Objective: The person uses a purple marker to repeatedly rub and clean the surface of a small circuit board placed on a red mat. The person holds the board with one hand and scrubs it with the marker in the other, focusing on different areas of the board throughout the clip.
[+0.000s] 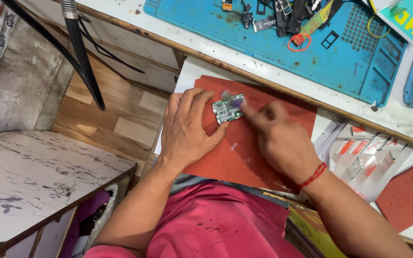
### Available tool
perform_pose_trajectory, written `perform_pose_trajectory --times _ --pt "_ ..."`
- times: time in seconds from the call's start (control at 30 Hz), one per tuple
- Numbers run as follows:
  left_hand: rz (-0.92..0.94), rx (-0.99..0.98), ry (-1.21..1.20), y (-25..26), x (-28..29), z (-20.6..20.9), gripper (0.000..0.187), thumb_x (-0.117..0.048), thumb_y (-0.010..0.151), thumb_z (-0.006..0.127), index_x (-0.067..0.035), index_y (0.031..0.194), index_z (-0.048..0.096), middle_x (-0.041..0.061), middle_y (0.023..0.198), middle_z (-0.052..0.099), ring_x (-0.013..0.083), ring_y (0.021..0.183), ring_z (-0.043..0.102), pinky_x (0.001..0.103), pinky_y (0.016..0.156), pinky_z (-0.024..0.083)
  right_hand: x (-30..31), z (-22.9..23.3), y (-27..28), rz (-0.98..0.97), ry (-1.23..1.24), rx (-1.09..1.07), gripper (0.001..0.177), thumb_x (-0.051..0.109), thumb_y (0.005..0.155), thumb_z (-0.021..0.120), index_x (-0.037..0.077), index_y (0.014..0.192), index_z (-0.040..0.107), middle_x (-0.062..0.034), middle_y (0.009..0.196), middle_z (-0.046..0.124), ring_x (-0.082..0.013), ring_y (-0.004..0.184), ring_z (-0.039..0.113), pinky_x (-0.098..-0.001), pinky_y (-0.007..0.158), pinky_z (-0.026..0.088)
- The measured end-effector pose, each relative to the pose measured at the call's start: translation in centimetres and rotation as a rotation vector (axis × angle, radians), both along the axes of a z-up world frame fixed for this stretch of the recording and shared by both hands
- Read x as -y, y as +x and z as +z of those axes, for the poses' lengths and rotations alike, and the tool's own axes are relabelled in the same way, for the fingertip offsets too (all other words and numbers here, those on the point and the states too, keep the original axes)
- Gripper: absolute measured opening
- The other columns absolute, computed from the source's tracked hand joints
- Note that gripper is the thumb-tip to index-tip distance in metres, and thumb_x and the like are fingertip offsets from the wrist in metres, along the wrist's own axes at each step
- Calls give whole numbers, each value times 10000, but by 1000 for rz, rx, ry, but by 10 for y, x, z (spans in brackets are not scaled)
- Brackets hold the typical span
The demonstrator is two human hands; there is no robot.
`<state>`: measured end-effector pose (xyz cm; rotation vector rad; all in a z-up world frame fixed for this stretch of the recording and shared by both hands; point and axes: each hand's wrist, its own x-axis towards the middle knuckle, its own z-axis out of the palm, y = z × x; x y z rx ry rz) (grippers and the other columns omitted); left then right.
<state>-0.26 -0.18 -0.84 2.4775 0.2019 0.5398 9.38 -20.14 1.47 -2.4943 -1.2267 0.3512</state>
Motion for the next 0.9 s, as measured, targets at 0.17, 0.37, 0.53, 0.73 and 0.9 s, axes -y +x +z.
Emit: perform_pose_trajectory --times 0.17,0.37,0.53,0.73,0.9 --pt "9 1 -6 2 0 2 528 -300 743 860 -71 1183 678 77 1216 599 333 1116 534 472 974 459 2 1 3 -25 80 -8 525 57 891 559 184 1396 629 -169 1025 636 -371 772 677 -483 652 551" --pt "5 -3 1 4 0 3 457 -290 720 862 -70 1090 707 67 1195 593 321 1116 537 474 977 458 17 0 2 -38 71 -72 540 55 904 549 151 1435 586 -230 1042 620 -426 802 672 -505 700 558" --pt "9 -26 -19 3 2 0 462 -306 731 875 -69 1089 705 67 1212 591 334 1113 526 476 949 451 16 -6 5 -71 17 -18 644 4 856 508 106 1491 537 -245 1120 607 -440 750 654 -520 659 538" --pt "3 32 4 -1 2 -4 476 -296 778 867 -75 1160 690 62 1253 585 331 1147 530 472 993 458 4 -2 7 -142 -19 129 524 70 933 531 230 1422 630 -143 997 610 -355 721 656 -469 599 538" --pt "3 20 -14 3 1 3 534 -293 749 860 -56 1191 678 75 1231 585 345 1124 527 481 963 455 1 0 5 -74 49 103 567 57 882 565 247 1411 644 -127 981 610 -333 719 662 -454 617 548"
